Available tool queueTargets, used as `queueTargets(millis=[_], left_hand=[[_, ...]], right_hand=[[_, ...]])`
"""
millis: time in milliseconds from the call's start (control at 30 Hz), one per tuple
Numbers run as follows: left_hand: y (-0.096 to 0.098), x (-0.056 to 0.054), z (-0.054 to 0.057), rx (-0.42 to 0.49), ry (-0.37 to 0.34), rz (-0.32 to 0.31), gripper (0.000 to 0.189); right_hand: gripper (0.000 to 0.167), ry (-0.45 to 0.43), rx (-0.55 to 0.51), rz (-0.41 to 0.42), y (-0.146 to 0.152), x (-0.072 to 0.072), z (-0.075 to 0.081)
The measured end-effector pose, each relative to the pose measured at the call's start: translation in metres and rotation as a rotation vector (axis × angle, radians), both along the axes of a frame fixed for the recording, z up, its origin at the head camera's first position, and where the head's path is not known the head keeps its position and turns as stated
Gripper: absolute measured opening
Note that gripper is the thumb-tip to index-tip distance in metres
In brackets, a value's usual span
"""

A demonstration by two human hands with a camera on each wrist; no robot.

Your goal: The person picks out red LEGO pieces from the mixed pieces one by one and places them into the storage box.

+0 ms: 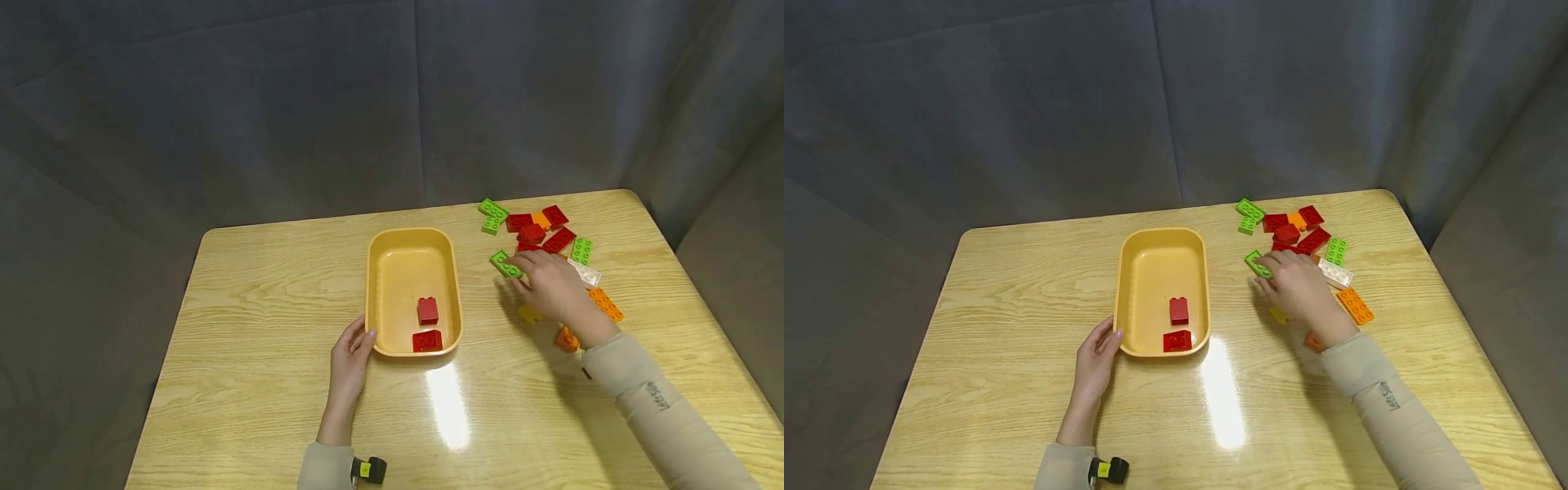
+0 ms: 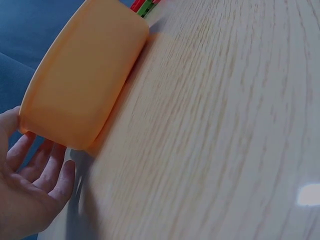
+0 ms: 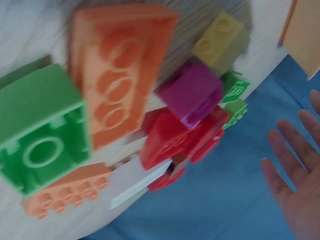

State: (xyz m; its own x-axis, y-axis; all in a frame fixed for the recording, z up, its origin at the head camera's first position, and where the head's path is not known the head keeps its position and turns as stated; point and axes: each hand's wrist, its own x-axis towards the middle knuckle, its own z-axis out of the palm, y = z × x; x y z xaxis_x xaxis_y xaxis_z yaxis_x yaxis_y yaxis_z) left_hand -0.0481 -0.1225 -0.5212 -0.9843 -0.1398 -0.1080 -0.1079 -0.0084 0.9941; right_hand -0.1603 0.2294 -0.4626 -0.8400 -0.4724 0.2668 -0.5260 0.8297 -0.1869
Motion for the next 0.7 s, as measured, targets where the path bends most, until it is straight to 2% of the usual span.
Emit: queueTargets(millis=[500, 700], left_hand=[[0.001, -0.001, -0.001, -0.023, -0.026, 0.021, 0.047], [0.001, -0.001, -0.001, -0.021, -0.027, 0.019, 0.047]], right_hand=[[0.035, -0.055, -0.019, -0.097, 0.030, -0.001, -0.017], [0.032, -0.086, -0.025, -0.144, 0.038, 0.000, -0.018]])
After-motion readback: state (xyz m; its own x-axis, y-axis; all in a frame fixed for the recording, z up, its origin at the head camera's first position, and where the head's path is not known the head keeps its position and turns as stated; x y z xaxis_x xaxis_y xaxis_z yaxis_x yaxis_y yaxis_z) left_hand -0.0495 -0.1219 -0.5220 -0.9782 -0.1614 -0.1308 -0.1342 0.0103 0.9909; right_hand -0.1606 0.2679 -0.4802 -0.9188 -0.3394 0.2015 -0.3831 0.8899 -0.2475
